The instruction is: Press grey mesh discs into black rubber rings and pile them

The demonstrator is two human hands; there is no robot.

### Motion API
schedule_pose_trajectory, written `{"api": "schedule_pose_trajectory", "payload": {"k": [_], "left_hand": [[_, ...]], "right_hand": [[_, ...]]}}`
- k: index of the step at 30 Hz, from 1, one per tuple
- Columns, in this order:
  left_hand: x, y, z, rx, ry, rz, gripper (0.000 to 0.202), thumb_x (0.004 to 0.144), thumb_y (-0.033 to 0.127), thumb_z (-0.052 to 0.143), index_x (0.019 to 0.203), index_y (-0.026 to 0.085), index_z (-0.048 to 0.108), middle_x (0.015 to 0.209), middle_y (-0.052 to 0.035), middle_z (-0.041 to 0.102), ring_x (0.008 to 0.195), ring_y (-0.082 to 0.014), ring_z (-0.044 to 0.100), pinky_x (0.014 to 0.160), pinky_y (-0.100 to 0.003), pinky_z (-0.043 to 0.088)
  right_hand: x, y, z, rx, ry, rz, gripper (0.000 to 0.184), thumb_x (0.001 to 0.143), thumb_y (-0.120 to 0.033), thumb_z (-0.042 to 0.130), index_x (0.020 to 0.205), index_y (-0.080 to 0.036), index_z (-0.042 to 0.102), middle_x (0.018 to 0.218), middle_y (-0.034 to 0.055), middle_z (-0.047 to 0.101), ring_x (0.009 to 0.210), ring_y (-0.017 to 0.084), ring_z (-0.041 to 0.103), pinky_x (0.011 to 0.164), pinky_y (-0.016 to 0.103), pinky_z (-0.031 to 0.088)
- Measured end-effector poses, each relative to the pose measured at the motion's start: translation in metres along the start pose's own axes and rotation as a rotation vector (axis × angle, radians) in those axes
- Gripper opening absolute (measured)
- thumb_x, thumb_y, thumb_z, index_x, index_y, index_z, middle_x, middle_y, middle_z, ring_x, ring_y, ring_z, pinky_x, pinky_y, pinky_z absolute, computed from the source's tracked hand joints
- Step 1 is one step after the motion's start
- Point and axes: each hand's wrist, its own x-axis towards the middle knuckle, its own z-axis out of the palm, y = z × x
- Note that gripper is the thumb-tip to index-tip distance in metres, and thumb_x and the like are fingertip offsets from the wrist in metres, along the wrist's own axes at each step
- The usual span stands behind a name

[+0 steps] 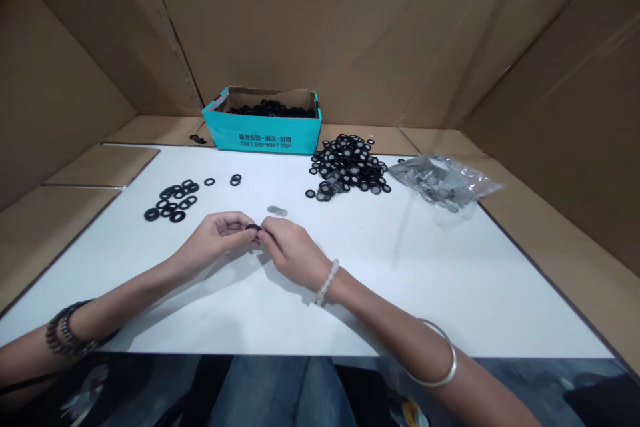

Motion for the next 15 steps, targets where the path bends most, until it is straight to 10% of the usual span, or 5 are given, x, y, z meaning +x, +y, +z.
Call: {"api": "schedule_pose_trajectory", "payload": {"k": [15], "left_hand": [[-0.001,-0.0005,0.0003,0.124,0.086,0.023,0.009,0.062,0.018,0.068,0.065,0.013,0.062,0.059,0.0009,0.06,0.053,-0.0088,0.054,0.051,-0.019,0.037]], "right_hand": [[0.0015,0.0009,0.0012,-0.07,0.019,-0.154,0.026,0.091,-0.017,0.037,0.066,-0.021,0.032,0.062,-0.0039,0.035,0.059,0.011,0.036,0.059,0.026,0.034]]}}
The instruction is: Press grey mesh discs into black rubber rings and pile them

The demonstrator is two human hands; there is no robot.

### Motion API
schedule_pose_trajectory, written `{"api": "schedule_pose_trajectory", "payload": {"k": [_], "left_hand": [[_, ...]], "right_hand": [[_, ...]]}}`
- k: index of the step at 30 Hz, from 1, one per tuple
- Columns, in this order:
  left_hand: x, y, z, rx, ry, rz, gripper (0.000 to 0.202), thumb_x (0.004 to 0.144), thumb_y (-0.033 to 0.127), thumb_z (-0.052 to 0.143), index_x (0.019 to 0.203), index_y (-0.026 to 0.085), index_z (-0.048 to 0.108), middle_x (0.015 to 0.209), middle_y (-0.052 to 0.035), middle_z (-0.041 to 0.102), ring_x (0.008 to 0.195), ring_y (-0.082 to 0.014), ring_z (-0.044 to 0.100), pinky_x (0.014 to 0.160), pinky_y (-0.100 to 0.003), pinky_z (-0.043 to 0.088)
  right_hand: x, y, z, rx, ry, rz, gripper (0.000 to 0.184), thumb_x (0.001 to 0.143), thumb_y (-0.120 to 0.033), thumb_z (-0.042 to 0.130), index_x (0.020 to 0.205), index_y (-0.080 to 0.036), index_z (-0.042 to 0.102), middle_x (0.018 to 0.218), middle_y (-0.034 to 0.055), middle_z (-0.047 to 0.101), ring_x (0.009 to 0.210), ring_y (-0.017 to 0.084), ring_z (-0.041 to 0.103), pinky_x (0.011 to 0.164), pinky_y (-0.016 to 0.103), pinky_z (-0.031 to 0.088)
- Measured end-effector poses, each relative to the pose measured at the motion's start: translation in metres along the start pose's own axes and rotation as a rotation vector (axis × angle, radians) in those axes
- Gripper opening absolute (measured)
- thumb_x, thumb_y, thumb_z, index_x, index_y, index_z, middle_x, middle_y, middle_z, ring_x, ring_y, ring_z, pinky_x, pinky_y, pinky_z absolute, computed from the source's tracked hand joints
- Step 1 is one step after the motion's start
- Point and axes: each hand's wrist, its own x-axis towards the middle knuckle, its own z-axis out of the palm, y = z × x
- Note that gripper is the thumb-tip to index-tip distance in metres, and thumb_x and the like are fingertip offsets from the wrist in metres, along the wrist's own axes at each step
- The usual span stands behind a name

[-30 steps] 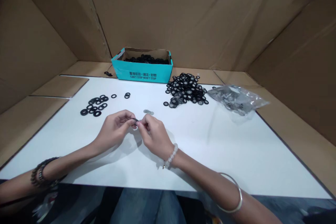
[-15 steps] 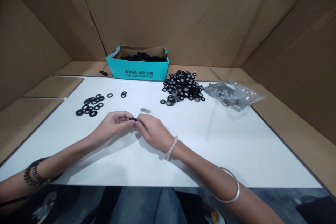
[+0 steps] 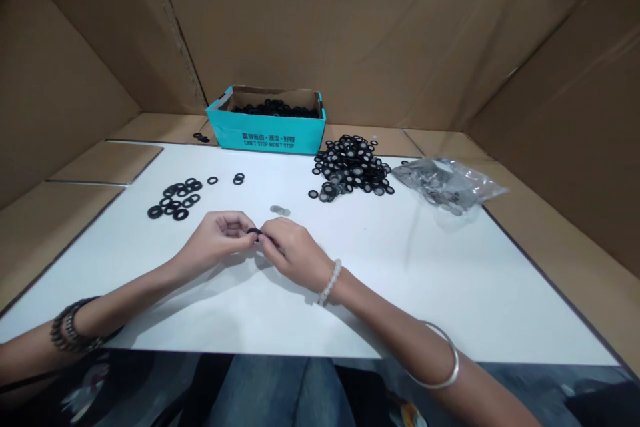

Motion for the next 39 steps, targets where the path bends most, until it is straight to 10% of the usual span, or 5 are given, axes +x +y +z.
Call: {"api": "schedule_pose_trajectory", "payload": {"k": [15,25,31,39], "left_hand": [[-0.002,0.004,-0.004,-0.048,-0.053,-0.07,0.015,0.061,0.024,0.073,0.068,0.012,0.067,0.063,-0.0029,0.067,0.058,-0.0135,0.062,0.057,-0.023,0.045],[0.005,0.001,-0.004,-0.249,-0.055,-0.152,0.042,0.063,0.024,0.075,0.096,0.015,0.052,0.065,0.0013,0.066,0.055,-0.0111,0.059,0.057,-0.024,0.044],[0.003,0.0,-0.005,-0.274,-0.062,-0.207,0.047,0.064,0.026,0.075,0.101,0.017,0.047,0.061,0.0033,0.062,0.052,-0.0091,0.054,0.053,-0.021,0.038],[0.004,-0.005,-0.003,-0.309,-0.045,-0.212,0.055,0.059,0.025,0.079,0.096,0.019,0.037,0.06,0.0035,0.062,0.047,-0.0077,0.048,0.048,-0.021,0.03]], "right_hand": [[-0.001,0.003,-0.003,0.011,-0.026,-0.004,0.023,0.093,-0.019,0.039,0.069,-0.02,0.039,0.064,-0.0028,0.041,0.062,0.012,0.04,0.062,0.026,0.036],[-0.001,0.003,-0.007,0.258,-0.128,0.275,0.026,0.093,-0.026,0.037,0.07,-0.017,0.046,0.058,-0.005,0.037,0.055,0.009,0.035,0.053,0.023,0.031],[-0.002,0.005,-0.012,-0.028,-0.026,0.043,0.031,0.089,-0.023,0.049,0.119,-0.019,0.045,0.105,0.009,0.054,0.093,0.02,0.051,0.08,0.035,0.041],[-0.001,0.004,-0.001,-0.236,0.146,-0.052,0.013,0.082,-0.027,0.06,0.089,-0.018,0.054,0.101,0.0096,0.056,0.095,0.023,0.051,0.082,0.037,0.037]]}}
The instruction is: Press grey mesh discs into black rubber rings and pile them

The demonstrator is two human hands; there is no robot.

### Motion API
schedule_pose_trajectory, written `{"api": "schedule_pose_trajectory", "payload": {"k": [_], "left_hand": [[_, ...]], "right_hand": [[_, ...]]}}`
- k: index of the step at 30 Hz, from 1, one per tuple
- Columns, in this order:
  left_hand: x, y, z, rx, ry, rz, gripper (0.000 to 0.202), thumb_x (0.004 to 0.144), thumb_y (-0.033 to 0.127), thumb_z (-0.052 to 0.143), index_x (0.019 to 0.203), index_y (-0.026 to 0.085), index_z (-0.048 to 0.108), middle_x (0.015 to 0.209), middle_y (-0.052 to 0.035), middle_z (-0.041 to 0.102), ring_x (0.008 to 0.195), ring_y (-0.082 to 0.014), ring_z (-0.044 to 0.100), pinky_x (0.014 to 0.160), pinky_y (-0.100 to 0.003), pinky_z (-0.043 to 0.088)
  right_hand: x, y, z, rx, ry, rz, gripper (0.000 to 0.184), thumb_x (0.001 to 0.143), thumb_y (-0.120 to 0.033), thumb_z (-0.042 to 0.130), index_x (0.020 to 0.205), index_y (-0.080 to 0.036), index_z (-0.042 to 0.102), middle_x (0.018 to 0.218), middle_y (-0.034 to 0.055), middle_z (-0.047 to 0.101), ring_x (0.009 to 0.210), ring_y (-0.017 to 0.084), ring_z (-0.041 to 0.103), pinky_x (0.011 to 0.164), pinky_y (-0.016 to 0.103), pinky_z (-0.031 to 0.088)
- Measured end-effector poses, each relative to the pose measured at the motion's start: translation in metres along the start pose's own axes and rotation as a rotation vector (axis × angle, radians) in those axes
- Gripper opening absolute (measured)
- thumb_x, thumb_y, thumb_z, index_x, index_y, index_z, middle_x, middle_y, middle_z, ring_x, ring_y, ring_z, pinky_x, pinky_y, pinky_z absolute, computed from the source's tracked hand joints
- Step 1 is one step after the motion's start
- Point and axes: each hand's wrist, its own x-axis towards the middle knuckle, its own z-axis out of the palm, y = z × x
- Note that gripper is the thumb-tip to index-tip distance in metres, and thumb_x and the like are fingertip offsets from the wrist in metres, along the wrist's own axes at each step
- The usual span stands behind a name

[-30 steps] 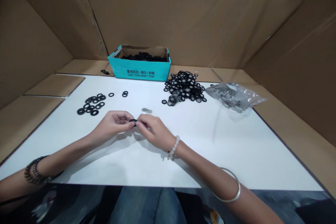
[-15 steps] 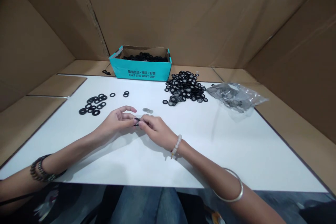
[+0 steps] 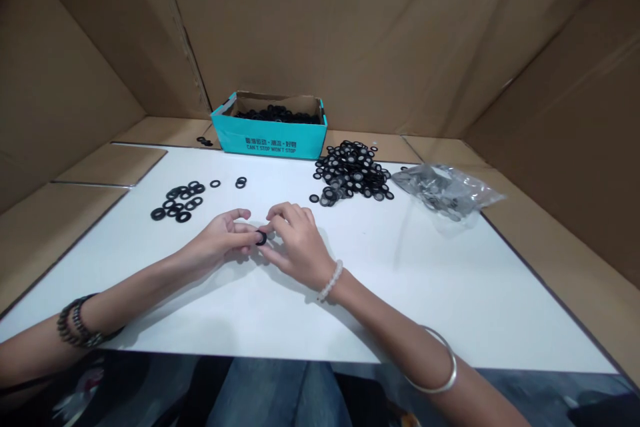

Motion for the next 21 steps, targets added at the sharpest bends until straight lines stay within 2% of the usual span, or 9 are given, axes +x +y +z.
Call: {"api": "schedule_pose_trajectory", "payload": {"k": [4,6,8,9,11,14,16,18,21], "left_hand": [[0.004,-0.002,-0.001,-0.003,0.016,-0.021,0.056,0.059,0.025,0.08,0.096,0.017,0.039,0.055,0.0052,0.058,0.049,-0.0087,0.05,0.053,-0.021,0.035],[0.008,-0.003,-0.005,0.012,0.011,0.016,0.051,0.061,0.028,0.078,0.094,0.018,0.041,0.064,0.0009,0.063,0.055,-0.0104,0.055,0.06,-0.024,0.041],[0.016,-0.001,-0.013,0.127,0.058,0.147,0.042,0.066,0.035,0.073,0.093,0.019,0.045,0.085,-0.0058,0.067,0.069,-0.0145,0.061,0.069,-0.029,0.045],[0.021,0.001,-0.02,0.245,0.121,0.246,0.036,0.07,0.039,0.068,0.093,0.019,0.048,0.096,-0.0083,0.066,0.08,-0.0172,0.062,0.073,-0.031,0.045],[0.032,0.006,-0.036,0.617,0.262,0.399,0.026,0.077,0.041,0.059,0.093,0.019,0.057,0.112,-0.0104,0.062,0.101,-0.0232,0.058,0.082,-0.034,0.044],[0.049,0.016,-0.059,1.07,0.403,0.532,0.022,0.08,0.035,0.053,0.09,0.018,0.064,0.117,-0.0118,0.061,0.113,-0.0282,0.051,0.094,-0.039,0.038],[0.058,0.02,-0.069,1.316,0.472,0.543,0.03,0.082,0.035,0.051,0.1,0.015,0.065,0.122,-0.0154,0.058,0.115,-0.0317,0.048,0.096,-0.042,0.036],[0.065,0.023,-0.073,1.512,0.48,0.529,0.036,0.083,0.035,0.048,0.108,0.013,0.064,0.127,-0.0183,0.055,0.117,-0.0348,0.045,0.095,-0.045,0.036],[0.071,0.024,-0.07,1.623,0.444,0.523,0.035,0.083,0.029,0.048,0.11,0.014,0.064,0.13,-0.0174,0.053,0.119,-0.0357,0.042,0.094,-0.046,0.035]], "right_hand": [[0.003,-0.003,0.009,-0.01,0.049,0.076,0.015,0.078,-0.027,0.062,0.083,-0.019,0.051,0.097,0.0092,0.056,0.092,0.023,0.053,0.08,0.037,0.037],[0.005,0.004,0.008,-0.025,0.044,0.106,0.015,0.077,-0.027,0.062,0.084,-0.018,0.052,0.098,0.0097,0.056,0.094,0.024,0.052,0.08,0.037,0.037],[0.007,0.02,0.001,-0.086,0.05,0.182,0.015,0.077,-0.024,0.06,0.088,-0.018,0.054,0.101,0.0108,0.055,0.097,0.025,0.051,0.082,0.038,0.037],[0.008,0.03,-0.004,-0.143,0.06,0.239,0.015,0.077,-0.022,0.058,0.09,-0.017,0.056,0.103,0.0115,0.054,0.098,0.026,0.05,0.082,0.039,0.037],[0.007,0.051,-0.015,-0.306,0.073,0.373,0.019,0.078,-0.019,0.054,0.096,-0.016,0.058,0.107,0.0138,0.054,0.102,0.029,0.048,0.082,0.041,0.035],[0.004,0.074,-0.027,-0.545,0.002,0.445,0.023,0.079,-0.015,0.049,0.099,-0.014,0.062,0.11,0.0161,0.054,0.104,0.033,0.045,0.082,0.045,0.032],[0.003,0.077,-0.029,-0.656,-0.086,0.414,0.027,0.081,-0.011,0.046,0.1,-0.013,0.064,0.111,0.0181,0.056,0.103,0.033,0.044,0.083,0.049,0.029],[0.004,0.073,-0.027,-0.734,-0.118,0.349,0.033,0.083,-0.007,0.041,0.108,-0.011,0.062,0.116,0.0208,0.055,0.103,0.033,0.044,0.085,0.052,0.027],[0.006,0.06,-0.019,-0.712,-0.094,0.23,0.037,0.088,-0.007,0.037,0.118,-0.012,0.058,0.121,0.0198,0.054,0.104,0.032,0.045,0.088,0.051,0.026]]}}
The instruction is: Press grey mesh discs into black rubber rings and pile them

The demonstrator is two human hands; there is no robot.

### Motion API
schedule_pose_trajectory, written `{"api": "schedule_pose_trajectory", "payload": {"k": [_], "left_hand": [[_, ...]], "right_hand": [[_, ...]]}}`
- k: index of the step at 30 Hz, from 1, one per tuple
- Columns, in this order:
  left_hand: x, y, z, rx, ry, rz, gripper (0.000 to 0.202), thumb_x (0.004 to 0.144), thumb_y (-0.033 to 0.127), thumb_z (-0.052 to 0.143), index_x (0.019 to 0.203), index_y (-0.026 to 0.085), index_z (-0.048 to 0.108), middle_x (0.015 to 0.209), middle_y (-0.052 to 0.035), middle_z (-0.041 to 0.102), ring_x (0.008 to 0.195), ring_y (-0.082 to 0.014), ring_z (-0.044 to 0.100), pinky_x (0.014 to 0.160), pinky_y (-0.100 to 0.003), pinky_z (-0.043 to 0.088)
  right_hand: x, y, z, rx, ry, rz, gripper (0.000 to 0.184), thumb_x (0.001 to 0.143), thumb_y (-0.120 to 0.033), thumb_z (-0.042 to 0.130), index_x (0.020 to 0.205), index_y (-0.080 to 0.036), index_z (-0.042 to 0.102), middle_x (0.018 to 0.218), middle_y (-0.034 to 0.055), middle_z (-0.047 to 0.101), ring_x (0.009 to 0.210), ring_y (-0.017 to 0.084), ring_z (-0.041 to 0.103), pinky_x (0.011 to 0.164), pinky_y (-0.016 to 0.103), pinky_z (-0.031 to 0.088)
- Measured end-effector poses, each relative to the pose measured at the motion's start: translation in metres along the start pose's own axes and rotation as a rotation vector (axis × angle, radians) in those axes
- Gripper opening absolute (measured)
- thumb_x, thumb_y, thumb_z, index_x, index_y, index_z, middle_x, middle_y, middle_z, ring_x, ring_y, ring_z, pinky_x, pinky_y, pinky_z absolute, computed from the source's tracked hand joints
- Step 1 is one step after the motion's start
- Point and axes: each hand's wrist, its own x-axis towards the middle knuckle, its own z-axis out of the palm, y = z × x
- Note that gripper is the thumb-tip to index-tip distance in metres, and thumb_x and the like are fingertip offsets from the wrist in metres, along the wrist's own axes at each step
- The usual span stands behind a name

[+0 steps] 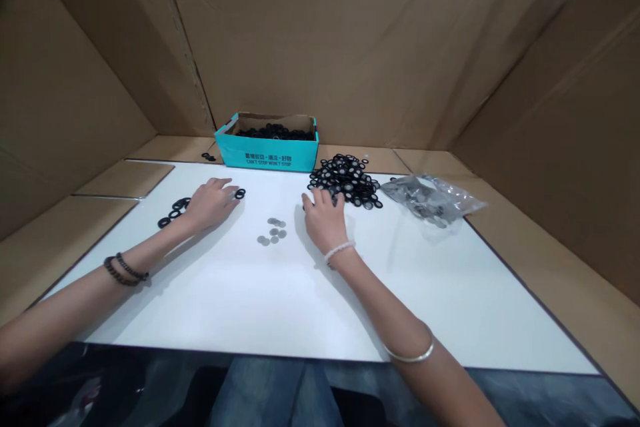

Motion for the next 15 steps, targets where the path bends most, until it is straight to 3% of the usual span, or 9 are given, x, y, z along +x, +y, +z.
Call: {"api": "schedule_pose_trajectory", "payload": {"k": [4,9,11,15], "left_hand": [[0.005,0.005,-0.001,0.018,-0.008,0.01,0.029,0.084,0.026,0.046,0.1,0.017,0.069,0.116,-0.014,0.063,0.11,-0.0322,0.048,0.089,-0.042,0.038],[0.001,0.012,-0.011,0.001,0.059,-0.012,0.028,0.083,0.03,0.049,0.099,0.017,0.067,0.103,-0.0136,0.068,0.102,-0.0317,0.054,0.083,-0.039,0.04],[-0.006,0.019,-0.015,-0.1,0.072,-0.038,0.03,0.083,0.033,0.049,0.103,0.018,0.066,0.097,-0.0115,0.07,0.093,-0.0294,0.059,0.077,-0.036,0.041],[-0.024,0.038,-0.016,-0.507,-0.004,-0.066,0.031,0.08,0.04,0.055,0.1,0.02,0.067,0.084,-0.0068,0.071,0.078,-0.0233,0.063,0.07,-0.03,0.043]], "right_hand": [[-0.003,-0.019,-0.002,0.239,-0.082,-0.154,0.025,0.09,-0.013,0.045,0.103,-0.016,0.066,0.101,0.0135,0.063,0.095,0.025,0.05,0.08,0.04,0.035],[-0.006,-0.03,-0.002,0.447,-0.16,-0.216,0.016,0.088,-0.017,0.053,0.096,-0.015,0.067,0.09,0.0097,0.063,0.087,0.021,0.053,0.075,0.033,0.04],[-0.006,-0.033,0.0,0.461,-0.169,-0.236,0.016,0.088,-0.016,0.054,0.098,-0.015,0.066,0.089,0.0091,0.063,0.086,0.02,0.053,0.075,0.032,0.041],[-0.003,-0.036,0.007,0.449,-0.189,-0.241,0.018,0.088,-0.013,0.051,0.1,-0.013,0.065,0.091,0.0103,0.062,0.088,0.021,0.053,0.077,0.032,0.043]]}}
